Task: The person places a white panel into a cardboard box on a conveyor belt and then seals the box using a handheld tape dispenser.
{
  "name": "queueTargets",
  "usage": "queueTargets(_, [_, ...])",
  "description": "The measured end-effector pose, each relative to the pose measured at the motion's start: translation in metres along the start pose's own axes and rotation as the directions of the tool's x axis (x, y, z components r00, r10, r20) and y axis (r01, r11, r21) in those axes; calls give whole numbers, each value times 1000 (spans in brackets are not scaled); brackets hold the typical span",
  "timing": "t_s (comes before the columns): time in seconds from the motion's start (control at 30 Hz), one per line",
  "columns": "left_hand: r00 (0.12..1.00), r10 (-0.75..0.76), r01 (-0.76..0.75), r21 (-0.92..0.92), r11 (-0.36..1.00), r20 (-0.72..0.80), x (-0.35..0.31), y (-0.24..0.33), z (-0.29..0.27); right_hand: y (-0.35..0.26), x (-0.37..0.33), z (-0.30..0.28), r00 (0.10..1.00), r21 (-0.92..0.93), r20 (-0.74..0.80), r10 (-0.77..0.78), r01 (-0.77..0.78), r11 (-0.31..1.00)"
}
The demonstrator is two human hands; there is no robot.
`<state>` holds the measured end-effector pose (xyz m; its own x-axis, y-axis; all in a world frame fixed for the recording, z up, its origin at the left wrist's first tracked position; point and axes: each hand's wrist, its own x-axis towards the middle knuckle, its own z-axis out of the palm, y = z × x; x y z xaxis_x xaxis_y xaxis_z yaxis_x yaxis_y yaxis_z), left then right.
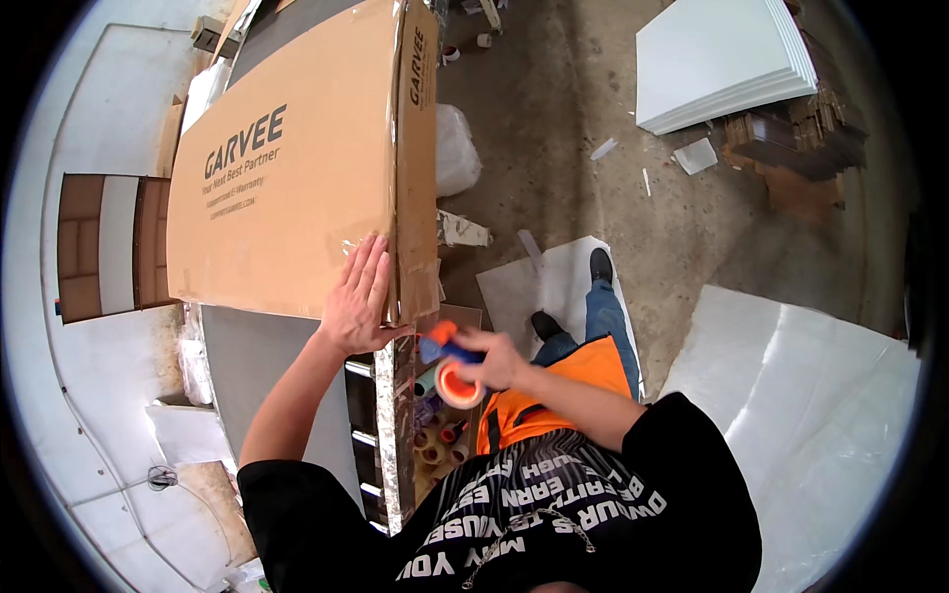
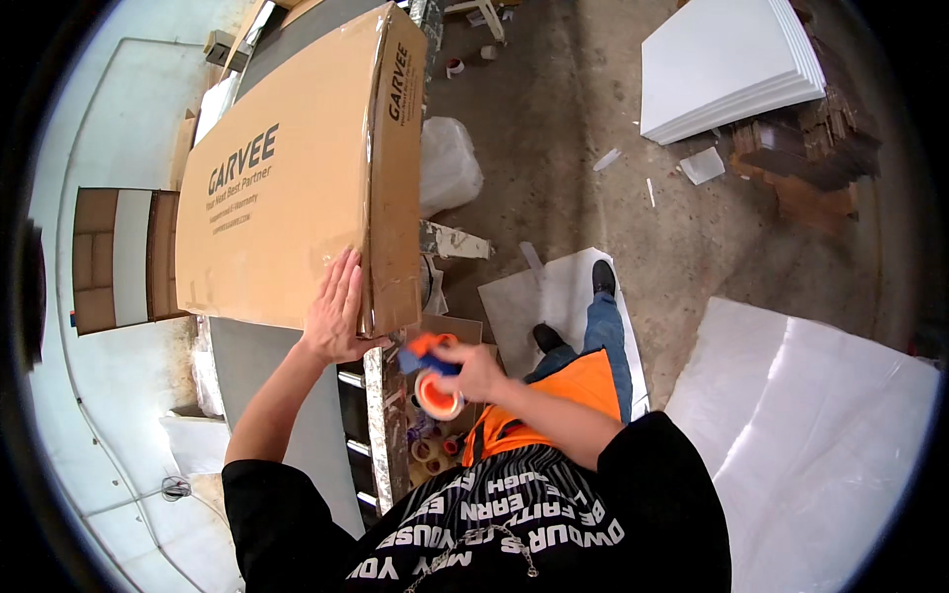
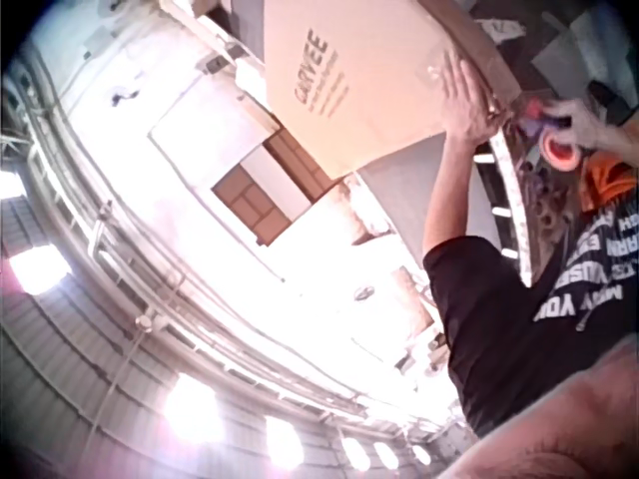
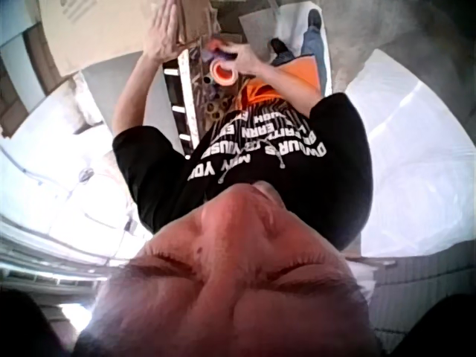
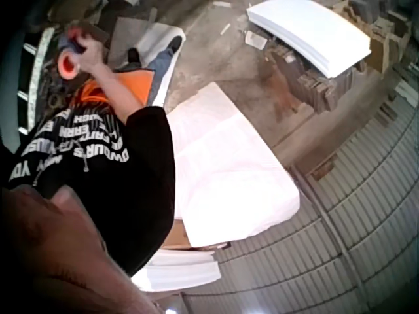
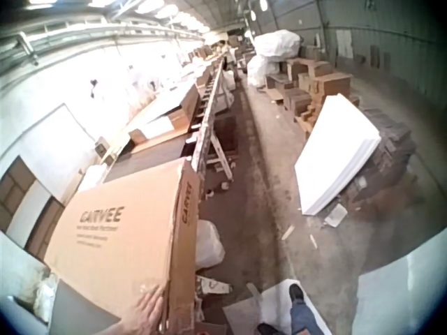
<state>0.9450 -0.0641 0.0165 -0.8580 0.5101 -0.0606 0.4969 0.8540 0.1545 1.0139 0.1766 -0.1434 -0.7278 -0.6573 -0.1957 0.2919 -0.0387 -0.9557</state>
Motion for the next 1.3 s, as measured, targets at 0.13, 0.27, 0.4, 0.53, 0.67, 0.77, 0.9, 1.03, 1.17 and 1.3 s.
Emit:
queueTargets(0.13, [999, 49, -47, 70, 996, -20, -7, 3, -4, -49, 31, 57, 988, -419, -154, 17, -81, 904])
queueTargets(0.27, [989, 13, -34, 140, 990, 150, 4, 14, -17, -56, 63, 84, 875, -739, 432, -218, 483, 470])
queueTargets(0.4, [811, 185, -330, 173, 928, 555, 17, 58, -22, -94, 39, 7, 666, -737, 640, 385, 389, 553])
queueTargets(0.53, [721, 71, -365, 290, 885, 690, 44, 45, 3, -81, 6, -128, 916, -780, 306, 261, 83, 620])
queueTargets(0.67, [595, 70, -401, 221, 889, 801, 101, 11, -18, -94, -15, -235, 926, -625, -378, 22, -272, 732])
queueTargets(0.77, [622, -134, -312, 402, 861, 771, 168, -22, -22, -87, -12, -295, 800, -507, -598, -47, -333, 795])
queueTargets(0.9, [646, -335, -347, 654, 672, 686, 263, -101, -9, -109, 24, -337, 766, -484, -639, -77, -322, 814])
queueTargets(1.03, [812, -373, -161, 787, 595, 448, 357, -175, -19, -110, 70, -369, 763, -516, -638, -102, -326, 792])
queueTargets(1.17, [627, -712, 626, 338, 702, 317, 396, -208, -47, -148, 113, -396, 834, -477, -551, -20, -295, 828])
queueTargets(1.3, [694, -718, 713, 83, 696, 55, 378, -213, -22, -147, 161, -420, 861, -443, -507, 42, -302, 844])
